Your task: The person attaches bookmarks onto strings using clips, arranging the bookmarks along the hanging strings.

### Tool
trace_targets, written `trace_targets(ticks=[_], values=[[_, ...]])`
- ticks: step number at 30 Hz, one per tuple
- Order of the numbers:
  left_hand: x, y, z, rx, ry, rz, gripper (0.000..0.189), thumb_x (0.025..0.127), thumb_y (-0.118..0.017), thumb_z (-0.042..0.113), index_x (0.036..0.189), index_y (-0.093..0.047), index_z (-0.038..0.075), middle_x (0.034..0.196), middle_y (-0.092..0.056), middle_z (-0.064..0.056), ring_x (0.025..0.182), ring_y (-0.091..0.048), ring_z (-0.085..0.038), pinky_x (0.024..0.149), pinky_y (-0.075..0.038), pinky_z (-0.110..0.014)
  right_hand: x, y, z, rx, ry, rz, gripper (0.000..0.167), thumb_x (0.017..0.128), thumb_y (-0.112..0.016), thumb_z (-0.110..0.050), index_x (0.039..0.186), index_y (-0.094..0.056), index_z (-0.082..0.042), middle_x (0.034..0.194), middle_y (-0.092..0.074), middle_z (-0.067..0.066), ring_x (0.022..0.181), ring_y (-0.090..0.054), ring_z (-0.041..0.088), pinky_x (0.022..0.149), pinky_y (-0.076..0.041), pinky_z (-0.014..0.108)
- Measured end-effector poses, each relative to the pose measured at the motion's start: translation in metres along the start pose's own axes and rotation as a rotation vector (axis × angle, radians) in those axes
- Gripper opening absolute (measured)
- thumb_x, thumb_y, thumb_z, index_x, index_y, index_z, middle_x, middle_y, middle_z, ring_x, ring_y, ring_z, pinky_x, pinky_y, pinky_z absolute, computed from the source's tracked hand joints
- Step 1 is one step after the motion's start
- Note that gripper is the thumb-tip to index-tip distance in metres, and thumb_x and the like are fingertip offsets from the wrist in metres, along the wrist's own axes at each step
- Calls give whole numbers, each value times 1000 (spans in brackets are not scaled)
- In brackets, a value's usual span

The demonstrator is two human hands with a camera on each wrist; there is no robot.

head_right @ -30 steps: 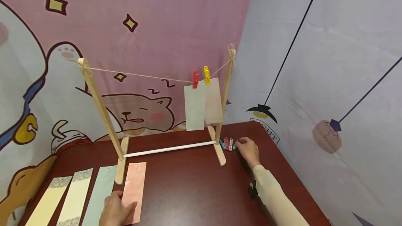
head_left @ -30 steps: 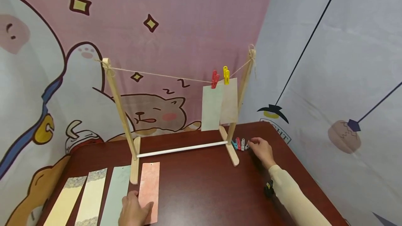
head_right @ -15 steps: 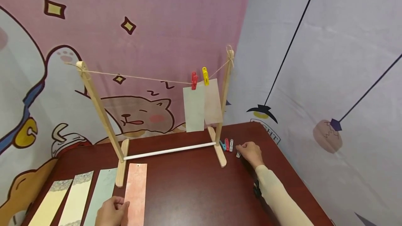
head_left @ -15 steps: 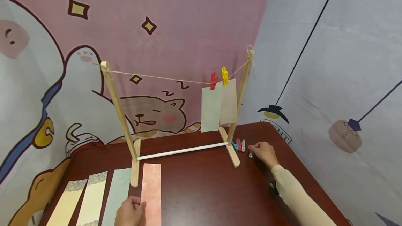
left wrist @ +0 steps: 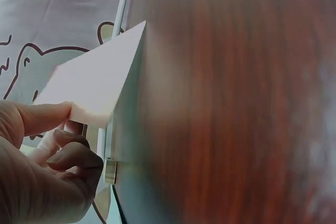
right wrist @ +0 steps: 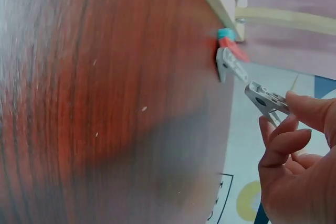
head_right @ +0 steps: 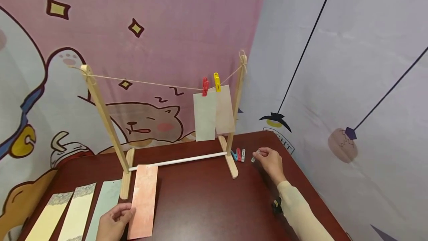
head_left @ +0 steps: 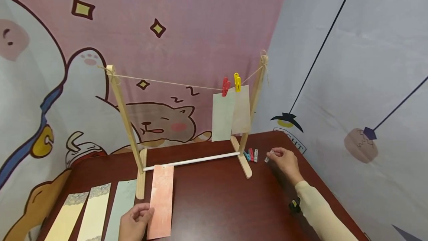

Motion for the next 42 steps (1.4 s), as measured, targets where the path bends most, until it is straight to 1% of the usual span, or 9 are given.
trace_targets(ticks=[3,6,10,14,20,29,33,37,42], values=[[-1,-3,5,-19,-9,29,16,97,-82,7,104,-76,-6,82,-69,-5,69,-55,-17,59,-46,-28,-3,2,-6,56,4,24,48,101,-83,-35,131,-74,2,119,-78,20,105,-73,30,82,-58,31],[1,-7,9,-50,-27,39,19,97,-83,9,107,-77,-6,83,-70,-5,69,-55,-16,59,-46,-27,-6,4,-12,174,-16,55,51,97,-87,-39,128,-76,-1,114,-79,13,100,-73,20,78,-56,24],[3,-11,17,-96,-59,40,21,98,-83,9,109,-76,-7,85,-71,-7,69,-57,-14,59,-49,-27,-8,5,-25,368,-22,67,55,92,-91,-42,127,-76,-2,107,-79,3,94,-71,10,80,-57,24],[5,-14,27,-160,-75,43,18,97,-83,5,108,-77,-7,84,-71,-9,67,-57,-13,58,-48,-27,-11,7,-41,460,-14,52,59,93,-89,-45,135,-74,-6,109,-78,-5,96,-69,9,82,-56,26],[8,-19,42,-202,-88,60,16,98,-84,9,107,-79,-2,86,-71,-8,68,-52,-15,56,-43,-27,-13,11,-57,507,15,47,57,94,-89,-41,137,-74,-6,110,-77,-7,95,-67,9,74,-52,25],[14,-29,62,-224,-105,23,17,101,-81,13,111,-80,0,93,-73,-9,78,-57,-18,65,-47,-28,-16,19,-85,525,116,-15,51,97,-88,-30,138,-72,-4,111,-74,-5,100,-65,12,79,-56,22],[17,-31,68,-261,-125,39,18,100,-82,13,111,-80,-2,92,-73,-8,75,-56,-16,64,-46,-27,-19,23,-106,501,177,-25,50,95,-90,-25,135,-73,-1,107,-73,-3,96,-64,13,75,-55,24],[20,-35,76,-295,-139,46,18,99,-83,13,110,-80,-2,89,-73,-6,73,-55,-14,62,-44,-26,-20,26,-119,486,231,3,46,94,-90,-22,132,-75,-1,104,-74,-3,90,-62,13,72,-53,25],[25,-40,92,-342,-181,37,18,100,-83,13,110,-81,-2,89,-74,-5,76,-55,-14,62,-44,-25,-23,29,-136,541,287,17,41,97,-87,-18,131,-74,0,93,-70,-3,80,-57,11,65,-48,24]])
Point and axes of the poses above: each hand's wrist, its own x-axis towards the middle knuckle, its own y-axis out of the back of the hand, z = x × y, the point moved 3 cm from there along x, towards the middle knuckle
